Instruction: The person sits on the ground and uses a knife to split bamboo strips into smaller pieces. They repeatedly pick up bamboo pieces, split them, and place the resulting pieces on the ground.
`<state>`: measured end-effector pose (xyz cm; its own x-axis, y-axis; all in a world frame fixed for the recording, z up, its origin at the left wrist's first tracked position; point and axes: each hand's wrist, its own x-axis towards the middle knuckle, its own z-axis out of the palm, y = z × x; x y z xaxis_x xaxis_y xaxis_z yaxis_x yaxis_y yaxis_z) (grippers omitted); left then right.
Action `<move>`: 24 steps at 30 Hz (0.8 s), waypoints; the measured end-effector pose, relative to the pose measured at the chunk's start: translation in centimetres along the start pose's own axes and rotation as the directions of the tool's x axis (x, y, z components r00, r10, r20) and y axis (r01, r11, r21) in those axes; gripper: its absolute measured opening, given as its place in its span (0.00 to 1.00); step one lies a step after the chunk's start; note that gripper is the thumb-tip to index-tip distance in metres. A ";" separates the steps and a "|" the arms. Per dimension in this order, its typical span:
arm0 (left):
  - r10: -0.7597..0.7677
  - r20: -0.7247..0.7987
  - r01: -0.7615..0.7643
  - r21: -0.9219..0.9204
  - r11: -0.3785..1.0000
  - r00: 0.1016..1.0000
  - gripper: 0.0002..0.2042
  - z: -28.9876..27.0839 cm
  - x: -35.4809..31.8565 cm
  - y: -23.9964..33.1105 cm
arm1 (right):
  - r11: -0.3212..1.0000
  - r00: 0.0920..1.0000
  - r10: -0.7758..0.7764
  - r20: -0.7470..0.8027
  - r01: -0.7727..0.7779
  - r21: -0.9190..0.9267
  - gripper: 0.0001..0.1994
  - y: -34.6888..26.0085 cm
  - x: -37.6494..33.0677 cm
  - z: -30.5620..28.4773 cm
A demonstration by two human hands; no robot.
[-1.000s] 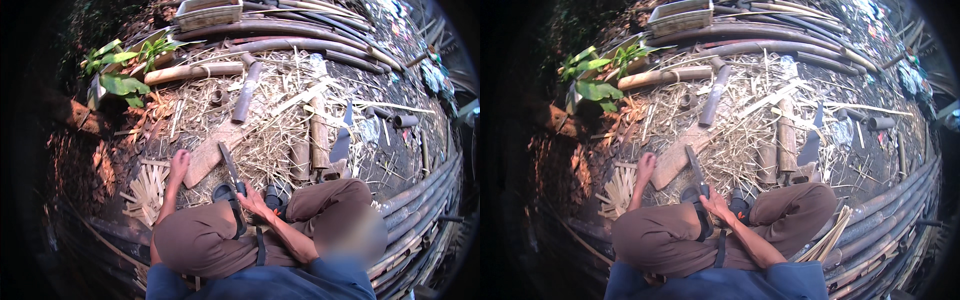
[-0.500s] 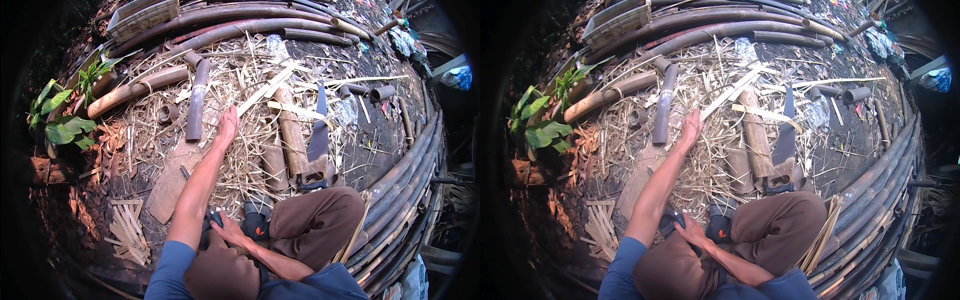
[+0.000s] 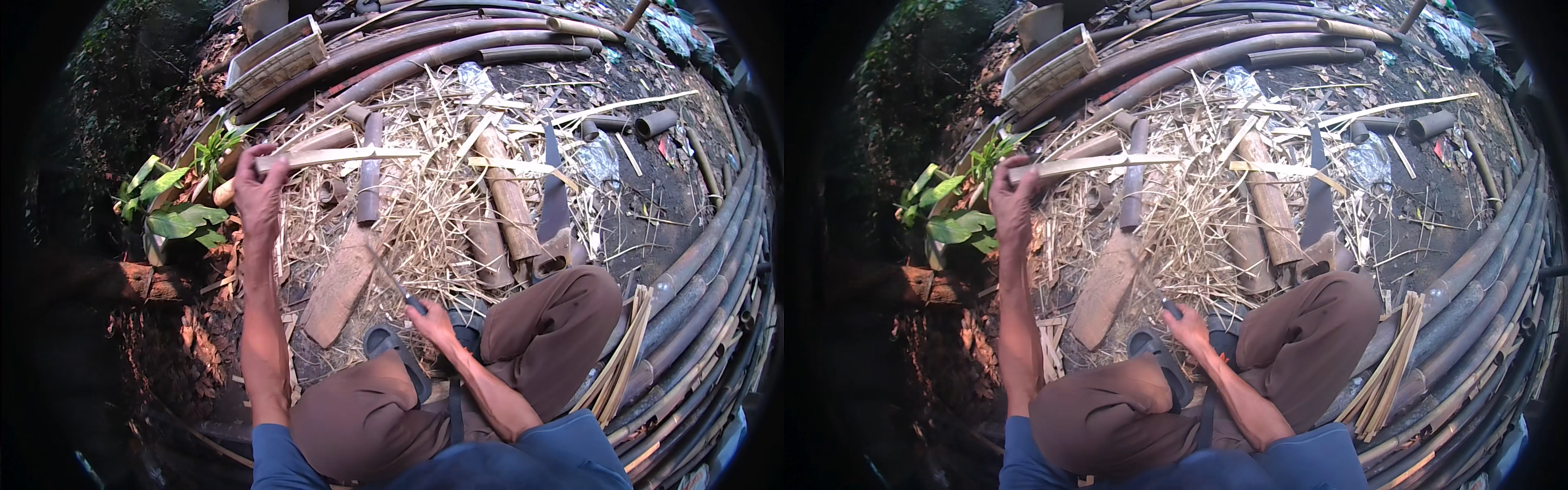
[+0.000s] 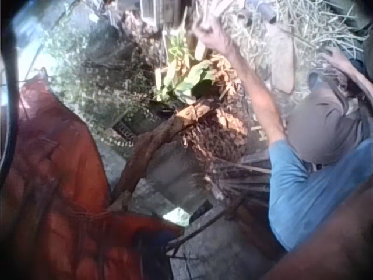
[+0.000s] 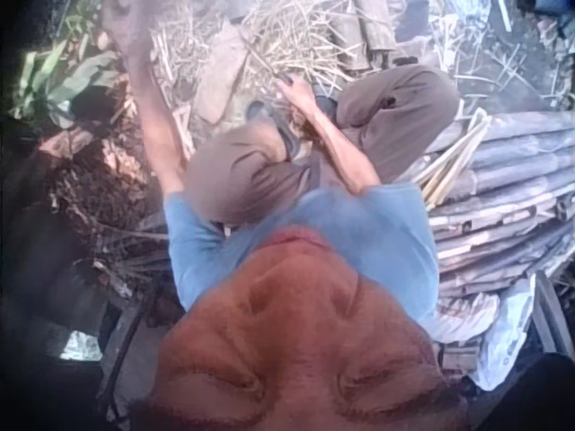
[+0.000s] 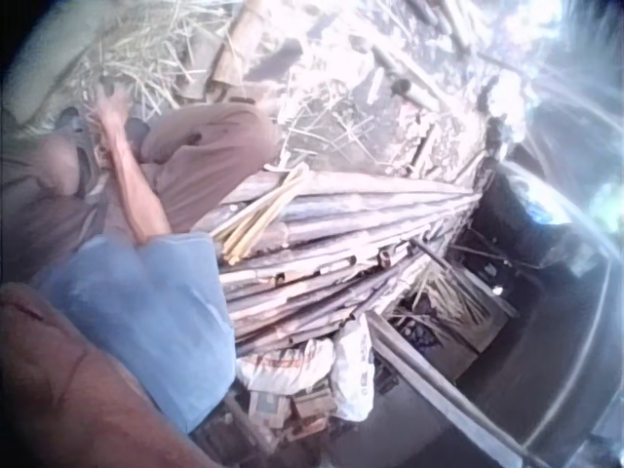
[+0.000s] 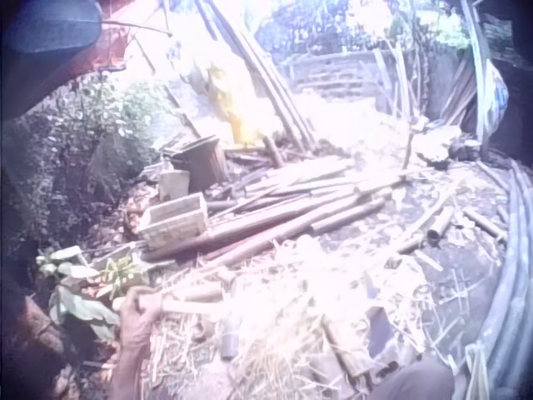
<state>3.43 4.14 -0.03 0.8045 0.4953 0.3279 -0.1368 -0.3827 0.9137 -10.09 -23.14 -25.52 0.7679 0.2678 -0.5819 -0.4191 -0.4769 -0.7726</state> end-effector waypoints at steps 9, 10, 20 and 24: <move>-0.071 -0.577 -0.301 -0.523 0.798 0.813 0.16 -11.3 -8.4 -0.3 | 0.924 0.901 -0.354 -0.251 0.379 0.059 0.19 -4.5 -4.1 -2.3; -0.046 -0.605 -0.277 -0.430 0.859 0.795 0.18 -10.7 -9.6 -1.4 | 0.919 0.901 -0.380 -0.209 0.394 0.026 0.20 -4.7 -4.7 -2.0; 0.194 -0.502 0.008 0.372 0.928 0.843 0.23 -9.2 -17.8 -4.8 | 0.884 0.861 -0.460 0.218 0.467 0.021 0.19 -8.0 -9.5 2.6; 0.181 -0.462 0.106 0.530 0.841 0.868 0.24 -9.1 -19.7 -3.0 | 0.805 0.773 -0.594 0.224 0.571 0.162 0.18 -12.1 -11.1 4.0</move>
<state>-17.22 2.62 -7.04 0.4063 0.7209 0.5615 0.2769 -0.6827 0.6762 -15.55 -16.98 -10.74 0.7339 0.6776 -0.0476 0.0229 -0.0948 -0.9952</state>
